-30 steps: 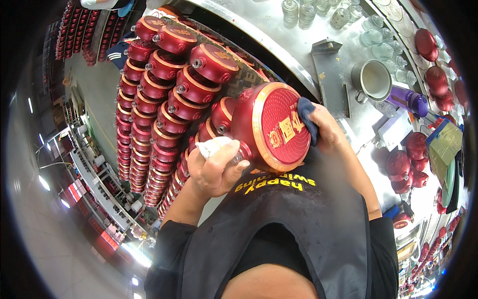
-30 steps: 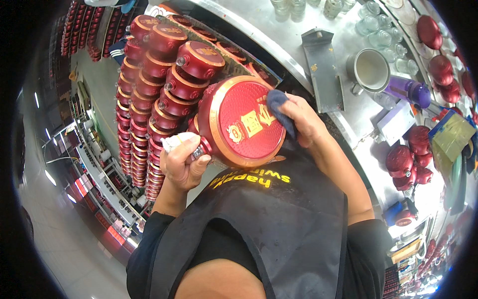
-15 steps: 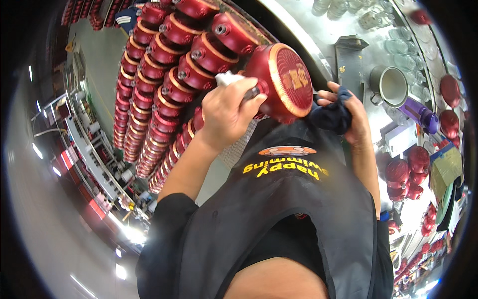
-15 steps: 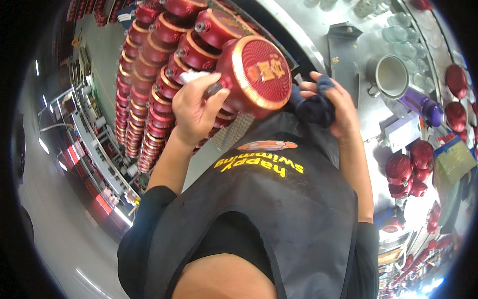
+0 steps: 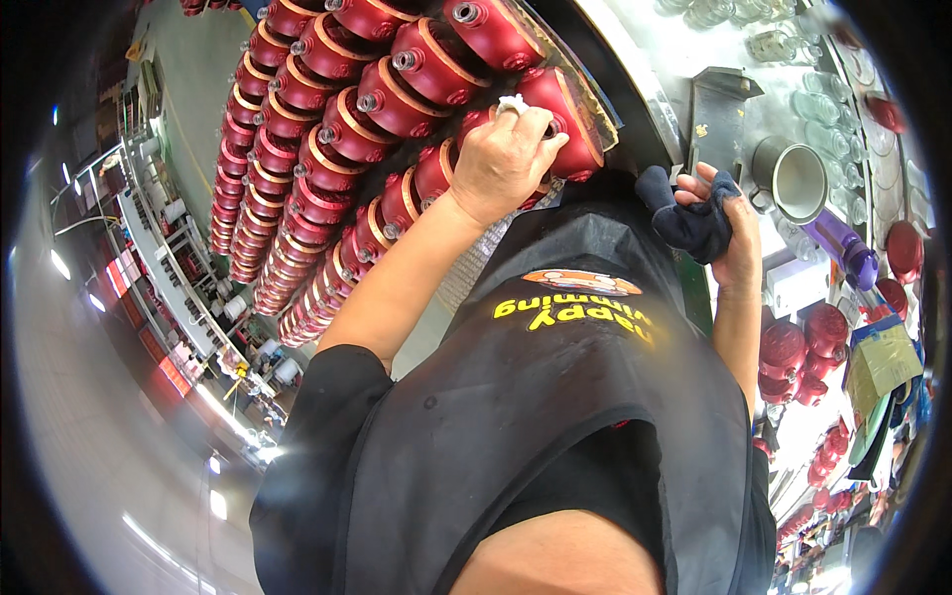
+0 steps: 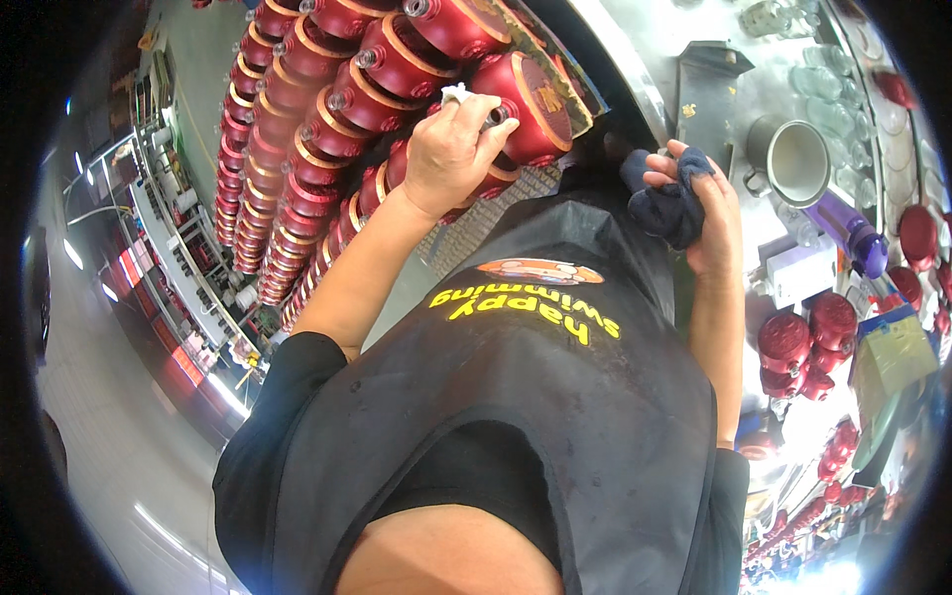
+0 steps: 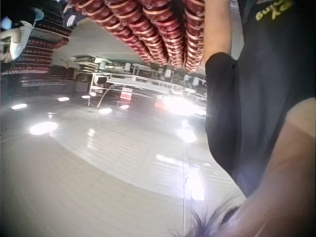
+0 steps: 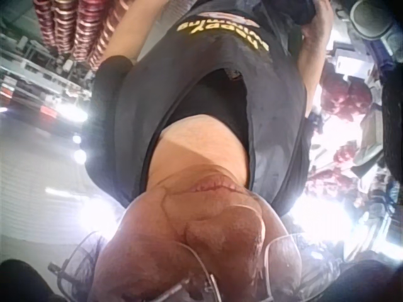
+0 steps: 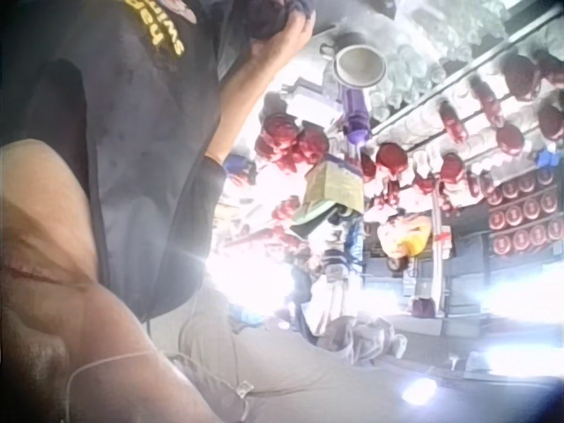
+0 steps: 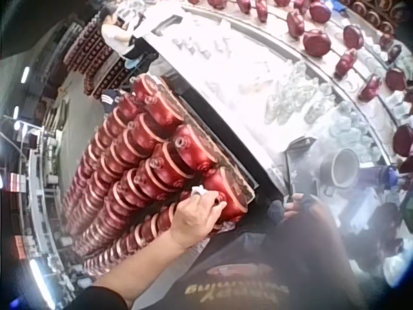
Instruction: The person walks through a warehouse, picks up a pallet, and places it on the floor. Then the person repeatedly picks up red decorative objects from a rack, wipes them with a cloth, and returns them to the rack.
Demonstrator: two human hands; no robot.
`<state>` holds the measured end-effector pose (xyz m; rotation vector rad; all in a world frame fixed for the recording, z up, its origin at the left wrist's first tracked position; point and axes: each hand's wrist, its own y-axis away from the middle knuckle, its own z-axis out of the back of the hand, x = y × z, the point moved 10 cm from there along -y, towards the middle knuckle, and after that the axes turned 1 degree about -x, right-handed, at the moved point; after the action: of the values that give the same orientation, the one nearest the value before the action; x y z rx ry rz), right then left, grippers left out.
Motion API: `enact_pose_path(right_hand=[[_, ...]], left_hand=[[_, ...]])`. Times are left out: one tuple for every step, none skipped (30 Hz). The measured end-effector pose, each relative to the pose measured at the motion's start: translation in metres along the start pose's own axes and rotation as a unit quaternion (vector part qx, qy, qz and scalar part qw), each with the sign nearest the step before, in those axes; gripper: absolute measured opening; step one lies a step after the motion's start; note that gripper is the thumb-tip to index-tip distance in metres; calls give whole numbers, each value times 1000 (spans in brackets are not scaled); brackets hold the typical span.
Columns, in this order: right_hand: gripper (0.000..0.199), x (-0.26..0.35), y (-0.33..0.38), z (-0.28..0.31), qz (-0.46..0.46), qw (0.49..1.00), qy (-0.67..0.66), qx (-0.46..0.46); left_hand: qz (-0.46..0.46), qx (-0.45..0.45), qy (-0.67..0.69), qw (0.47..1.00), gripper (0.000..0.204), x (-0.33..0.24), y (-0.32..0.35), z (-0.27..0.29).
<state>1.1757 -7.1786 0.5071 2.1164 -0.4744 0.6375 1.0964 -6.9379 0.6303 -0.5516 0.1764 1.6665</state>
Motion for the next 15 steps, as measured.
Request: enact_pose_path(right_hand=[[60,-1,-1,0,-3,1000,19,3],[60,-2,-2,1,-3,1000,22,3],[60,-3,-3,1,-3,1000,26,3],[60,-4,-4,3,-6,999,33,-3],[60,-3,-5,1,-1,1000,27,13],[60,-3,-5,1,1,1000,23,20],[60,-2,-5,-1,1,999,22,29],[56,-1,-4,0,3,1000,10,26],[52,1,-3,1,4,1000,-2,25],[48,2,-2,0,5,999,-25,31],[50,2,-1,1,2,1000,-6,20],[50,2,1,-1,-3,1000,-7,31],[50,0,1,-5,-9,999,-7,42],[50,-2,2,-7,-15,999,-5,41],[53,-7,3,-8,-25,999,3,36]], left_hand=[[1,-1,-2,1000,22,-1,0,-1],[2,-4,-6,1000,23,-2,-1,-2],[8,-2,-13,1000,23,-2,-2,-2],[7,10,-23,1000,24,-4,-2,-2],[5,13,-33,999,24,-5,-3,1],[3,20,-40,999,25,-6,-1,4],[-8,17,-34,999,30,-8,0,10],[1,-16,-36,999,33,-6,4,24],[15,-27,-46,998,35,-4,14,39],[28,-37,-56,997,38,-1,25,53],[56,-37,-72,995,38,3,35,60],[103,9,-84,991,39,11,48,58],[118,37,-87,988,39,15,56,52],[129,54,-90,986,40,18,64,47],[156,82,-84,981,40,24,72,39]])
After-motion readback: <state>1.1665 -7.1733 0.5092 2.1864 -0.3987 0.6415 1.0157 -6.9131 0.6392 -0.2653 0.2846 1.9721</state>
